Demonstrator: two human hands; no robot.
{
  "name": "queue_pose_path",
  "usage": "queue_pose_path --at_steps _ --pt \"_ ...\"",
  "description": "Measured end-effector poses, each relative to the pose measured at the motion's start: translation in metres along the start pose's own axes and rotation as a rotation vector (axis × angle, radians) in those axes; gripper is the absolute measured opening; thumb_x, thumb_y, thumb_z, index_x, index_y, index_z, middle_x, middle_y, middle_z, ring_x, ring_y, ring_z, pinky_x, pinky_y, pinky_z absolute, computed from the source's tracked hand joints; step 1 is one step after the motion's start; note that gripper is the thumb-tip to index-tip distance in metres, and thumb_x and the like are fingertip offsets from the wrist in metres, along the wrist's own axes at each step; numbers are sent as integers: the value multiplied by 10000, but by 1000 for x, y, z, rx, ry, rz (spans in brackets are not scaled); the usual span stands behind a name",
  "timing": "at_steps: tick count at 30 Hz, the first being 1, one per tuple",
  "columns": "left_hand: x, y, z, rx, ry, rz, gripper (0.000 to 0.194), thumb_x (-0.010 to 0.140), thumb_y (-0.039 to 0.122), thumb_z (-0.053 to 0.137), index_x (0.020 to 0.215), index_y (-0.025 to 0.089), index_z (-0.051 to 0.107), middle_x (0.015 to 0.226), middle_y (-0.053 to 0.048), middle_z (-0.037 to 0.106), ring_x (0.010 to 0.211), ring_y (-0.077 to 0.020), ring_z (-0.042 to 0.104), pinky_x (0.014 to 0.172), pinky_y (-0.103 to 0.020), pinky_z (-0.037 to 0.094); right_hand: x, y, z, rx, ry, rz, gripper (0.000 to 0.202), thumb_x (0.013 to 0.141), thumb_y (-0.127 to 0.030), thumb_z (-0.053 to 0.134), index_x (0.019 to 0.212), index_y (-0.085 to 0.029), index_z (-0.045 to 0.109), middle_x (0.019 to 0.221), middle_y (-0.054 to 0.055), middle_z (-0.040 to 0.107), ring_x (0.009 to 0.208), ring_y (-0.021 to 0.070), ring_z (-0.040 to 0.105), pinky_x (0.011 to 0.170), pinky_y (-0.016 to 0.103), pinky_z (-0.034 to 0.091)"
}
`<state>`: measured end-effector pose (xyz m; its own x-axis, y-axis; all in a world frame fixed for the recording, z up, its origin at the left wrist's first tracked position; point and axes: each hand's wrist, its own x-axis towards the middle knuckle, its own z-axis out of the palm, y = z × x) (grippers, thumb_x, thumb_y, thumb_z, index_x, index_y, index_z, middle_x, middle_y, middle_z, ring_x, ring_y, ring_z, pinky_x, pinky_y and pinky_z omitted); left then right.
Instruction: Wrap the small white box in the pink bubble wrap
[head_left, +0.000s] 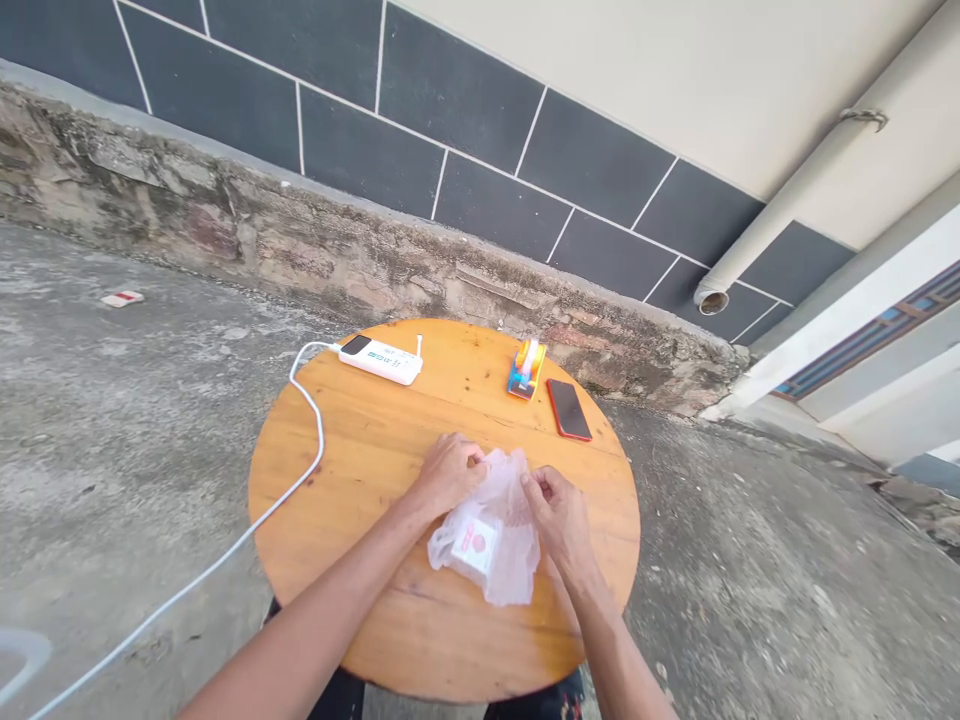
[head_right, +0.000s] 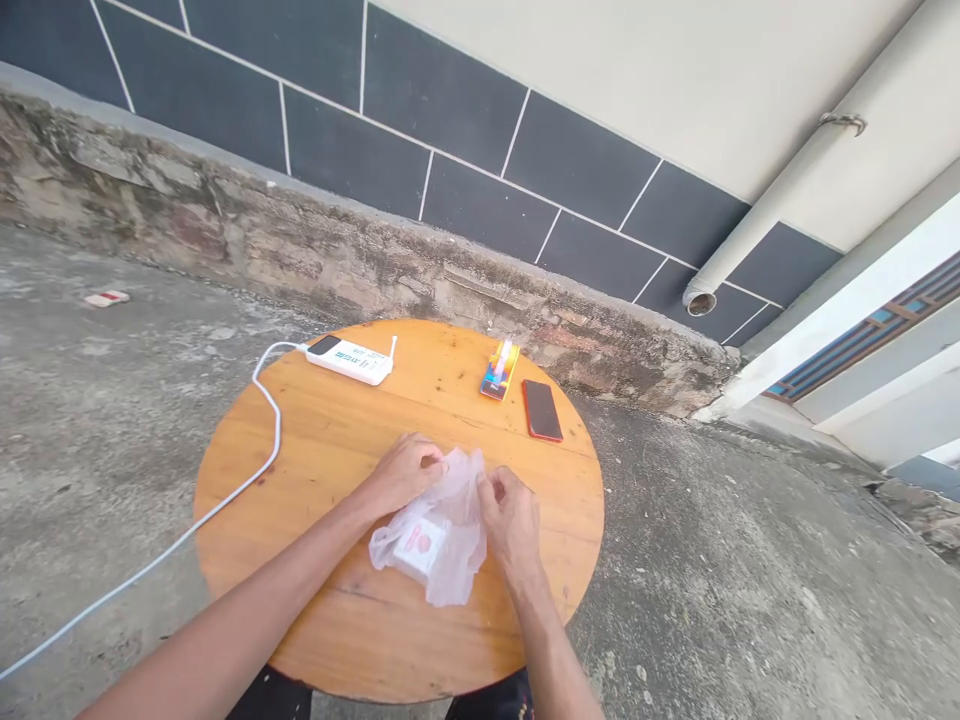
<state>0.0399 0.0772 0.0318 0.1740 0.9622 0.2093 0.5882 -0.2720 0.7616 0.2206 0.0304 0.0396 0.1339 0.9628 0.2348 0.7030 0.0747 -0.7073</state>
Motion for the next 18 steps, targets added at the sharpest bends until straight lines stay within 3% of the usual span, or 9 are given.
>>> queue_pose_path --at_steps 6,12,18 --pt "-1 -10 -3 1 57 -35 162 787 224 525 678 200 642 832 -41 635 903 -209 556 815 -321 432 -6 21 4 147 91 61 356 857 -490 476 667 -189 501 579 -32 470 545 126 424 501 226 327" --pt "-3 -7 -21 -42 121 -33 186 836 358 512 782 209 609 892 -21 628 915 -184 568 818 -299 439 -10 31 7 252 128 99 344 866 -495 480 746 -179 543 615 -22 498 549 124 414 500 224 336" --pt "-15 4 -29 42 -65 84 366 713 449 636 511 199 461 716 -2 564 797 -185 540 733 -293 417 -13 26 7 259 146 91 328 852 -490 500 718 -191 524 605 -30 478 557 130 403 525 234 336"
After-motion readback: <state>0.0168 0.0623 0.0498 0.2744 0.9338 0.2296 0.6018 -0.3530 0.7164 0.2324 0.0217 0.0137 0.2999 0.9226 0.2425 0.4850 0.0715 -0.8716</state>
